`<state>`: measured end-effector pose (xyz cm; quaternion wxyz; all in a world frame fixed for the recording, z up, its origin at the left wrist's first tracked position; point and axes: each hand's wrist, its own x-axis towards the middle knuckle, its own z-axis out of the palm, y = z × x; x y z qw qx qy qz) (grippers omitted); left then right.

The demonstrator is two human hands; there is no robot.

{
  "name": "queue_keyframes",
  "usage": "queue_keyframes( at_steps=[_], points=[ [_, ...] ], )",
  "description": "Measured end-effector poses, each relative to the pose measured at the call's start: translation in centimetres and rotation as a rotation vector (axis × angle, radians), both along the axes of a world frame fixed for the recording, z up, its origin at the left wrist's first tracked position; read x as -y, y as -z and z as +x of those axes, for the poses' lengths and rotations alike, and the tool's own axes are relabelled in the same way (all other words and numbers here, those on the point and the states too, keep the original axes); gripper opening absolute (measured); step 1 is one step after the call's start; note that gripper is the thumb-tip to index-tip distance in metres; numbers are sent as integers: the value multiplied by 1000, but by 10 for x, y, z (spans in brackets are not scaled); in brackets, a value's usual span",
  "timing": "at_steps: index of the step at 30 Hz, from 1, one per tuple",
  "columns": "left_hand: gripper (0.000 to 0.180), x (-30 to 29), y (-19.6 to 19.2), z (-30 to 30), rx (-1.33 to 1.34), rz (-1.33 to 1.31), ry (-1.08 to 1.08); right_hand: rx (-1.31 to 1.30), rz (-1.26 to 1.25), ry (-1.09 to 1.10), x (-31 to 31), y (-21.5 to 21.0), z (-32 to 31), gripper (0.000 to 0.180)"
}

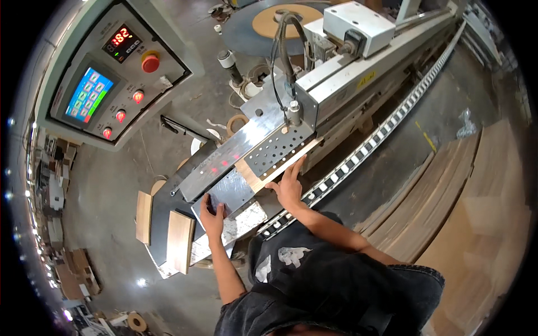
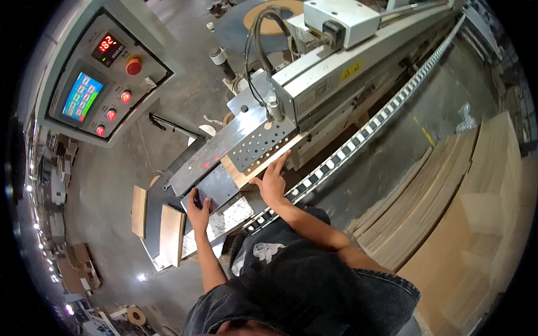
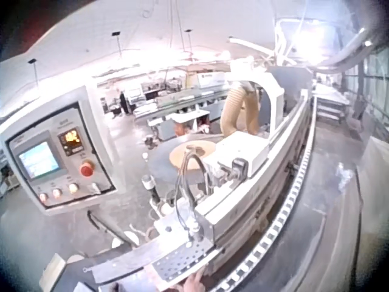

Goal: The person feeds wooden boards into an edge-banding machine by hand, guides each board along the track, and stacks the processed boards on the table and onto a pallet.

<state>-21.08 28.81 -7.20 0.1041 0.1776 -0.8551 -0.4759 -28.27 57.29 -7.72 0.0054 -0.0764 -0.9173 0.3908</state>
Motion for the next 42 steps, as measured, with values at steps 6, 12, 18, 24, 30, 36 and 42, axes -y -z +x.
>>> queue_keyframes(
  at_steps=[6, 12, 18, 24, 30, 36, 42],
  points=[
    [64, -2, -2, -4, 10, -66, -6, 21, 23, 16, -27, -3, -11, 116],
    [64, 4, 12, 1, -67, -145, -29, -22, 36, 44, -72, 3, -36, 118],
    [67, 7, 10, 0, -94, -329, 44, -51, 172, 168, -114, 35, -54, 118],
    [75, 33, -12, 22, -21, 91, 179, -62, 177, 120, -56, 8, -8, 61],
    [59, 117, -13, 83, 16, -106, 83, 159, 304, -240, 16, 3, 40, 41],
    [101, 223, 19, 167, 311, -476, -68, 90, 367, -147, 32, 6, 39, 39],
    [126, 269, 23, 192, 485, -537, -37, 94, 402, -102, 49, 10, 37, 39]
  ],
)
